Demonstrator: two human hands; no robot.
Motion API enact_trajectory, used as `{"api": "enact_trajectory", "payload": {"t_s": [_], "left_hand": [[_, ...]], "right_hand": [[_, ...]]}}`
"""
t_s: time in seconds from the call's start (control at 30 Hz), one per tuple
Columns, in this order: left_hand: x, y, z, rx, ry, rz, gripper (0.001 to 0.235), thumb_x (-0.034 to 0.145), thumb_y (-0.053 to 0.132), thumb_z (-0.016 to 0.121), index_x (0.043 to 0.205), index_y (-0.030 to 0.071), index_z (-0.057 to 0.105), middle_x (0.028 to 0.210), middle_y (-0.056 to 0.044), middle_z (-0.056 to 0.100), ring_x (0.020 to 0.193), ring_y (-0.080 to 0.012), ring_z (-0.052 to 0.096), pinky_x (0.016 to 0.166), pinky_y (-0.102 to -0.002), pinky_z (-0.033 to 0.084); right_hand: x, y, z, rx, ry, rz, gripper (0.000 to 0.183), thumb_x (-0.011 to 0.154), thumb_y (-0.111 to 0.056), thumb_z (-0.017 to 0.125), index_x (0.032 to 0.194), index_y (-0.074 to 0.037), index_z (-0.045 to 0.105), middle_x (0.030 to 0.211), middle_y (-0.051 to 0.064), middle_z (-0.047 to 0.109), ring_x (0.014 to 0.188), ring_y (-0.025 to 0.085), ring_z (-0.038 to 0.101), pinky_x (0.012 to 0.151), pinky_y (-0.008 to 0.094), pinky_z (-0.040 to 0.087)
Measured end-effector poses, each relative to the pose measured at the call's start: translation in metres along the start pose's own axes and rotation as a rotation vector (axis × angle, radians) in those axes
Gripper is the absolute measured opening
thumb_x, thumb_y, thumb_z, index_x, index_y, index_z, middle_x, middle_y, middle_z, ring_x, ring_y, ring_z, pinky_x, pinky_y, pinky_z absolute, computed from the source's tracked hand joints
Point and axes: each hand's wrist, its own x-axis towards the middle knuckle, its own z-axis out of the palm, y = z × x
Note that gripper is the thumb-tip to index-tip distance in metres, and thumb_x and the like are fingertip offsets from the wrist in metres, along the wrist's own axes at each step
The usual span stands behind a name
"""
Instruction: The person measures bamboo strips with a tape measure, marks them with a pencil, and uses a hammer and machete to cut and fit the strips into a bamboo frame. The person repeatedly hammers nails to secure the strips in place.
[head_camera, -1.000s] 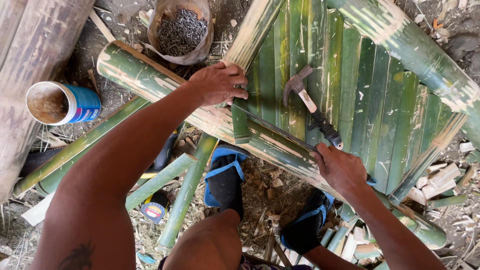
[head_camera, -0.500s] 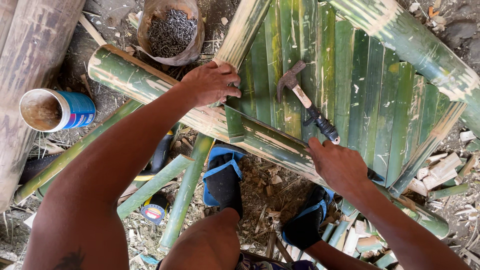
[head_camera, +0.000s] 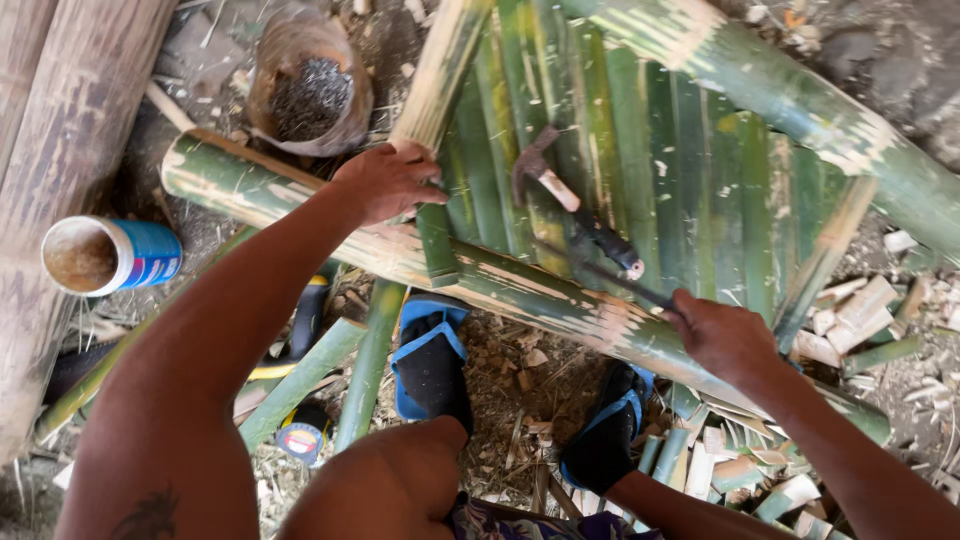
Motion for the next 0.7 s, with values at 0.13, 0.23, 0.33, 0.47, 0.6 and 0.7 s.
{"api": "enact_trajectory", "payload": {"t_s": [0.13,0.23,0.33,0.47,0.6,0.7], "left_hand": [[0.016,0.012,-0.020,0.199,-0.099,0.119,0.037,0.102,0.028,0.057,0.138,0.022,0.052,0.135,0.000,0.057,0.135,-0.0223,0.051,0.119,-0.041,0.042],[0.048,0.051,-0.044,-0.105,-0.161,0.082,0.044,0.102,0.026,0.057,0.143,0.013,0.045,0.129,-0.009,0.059,0.126,-0.0298,0.057,0.108,-0.044,0.049],[0.100,0.118,-0.061,-0.379,-0.019,0.107,0.059,0.094,0.018,0.059,0.148,0.006,0.036,0.131,-0.021,0.051,0.118,-0.0412,0.056,0.097,-0.050,0.049],[0.193,0.267,-0.059,-0.683,-0.038,0.059,0.047,0.098,0.010,0.043,0.144,-0.003,0.038,0.129,-0.031,0.054,0.101,-0.0439,0.066,0.087,-0.052,0.056],[0.263,0.446,-0.042,-0.791,0.173,0.024,0.045,0.105,0.026,0.040,0.139,-0.003,0.045,0.092,-0.031,0.071,0.079,-0.0470,0.072,0.067,-0.057,0.058],[0.285,0.528,-0.022,-0.791,0.170,0.088,0.045,0.099,0.019,0.048,0.135,-0.009,0.047,0.080,-0.031,0.071,0.070,-0.0475,0.070,0.062,-0.057,0.056]], "right_hand": [[-0.039,0.063,-0.029,0.542,0.238,0.034,0.036,0.092,-0.032,0.062,0.116,-0.010,0.048,0.071,0.008,0.067,0.055,0.020,0.067,0.051,0.042,0.055],[-0.077,0.115,-0.024,0.676,0.356,0.130,0.030,0.099,-0.025,0.059,0.121,-0.008,0.049,0.077,0.012,0.067,0.065,0.023,0.067,0.060,0.044,0.055],[-0.124,0.140,0.031,0.682,0.507,0.329,0.022,0.106,-0.024,0.059,0.118,-0.007,0.053,0.081,0.016,0.069,0.071,0.028,0.068,0.064,0.046,0.054],[-0.170,0.131,0.136,0.849,0.843,0.543,0.027,0.103,-0.025,0.059,0.119,-0.004,0.051,0.080,0.019,0.068,0.069,0.039,0.069,0.062,0.049,0.054],[-0.179,0.102,0.218,0.716,0.938,0.798,0.031,0.105,-0.024,0.060,0.125,-0.004,0.049,0.077,0.026,0.065,0.066,0.050,0.063,0.056,0.058,0.046],[-0.178,0.092,0.254,0.788,0.851,0.886,0.032,0.103,-0.024,0.059,0.128,-0.007,0.049,0.077,0.028,0.066,0.066,0.051,0.063,0.055,0.060,0.047]]}}
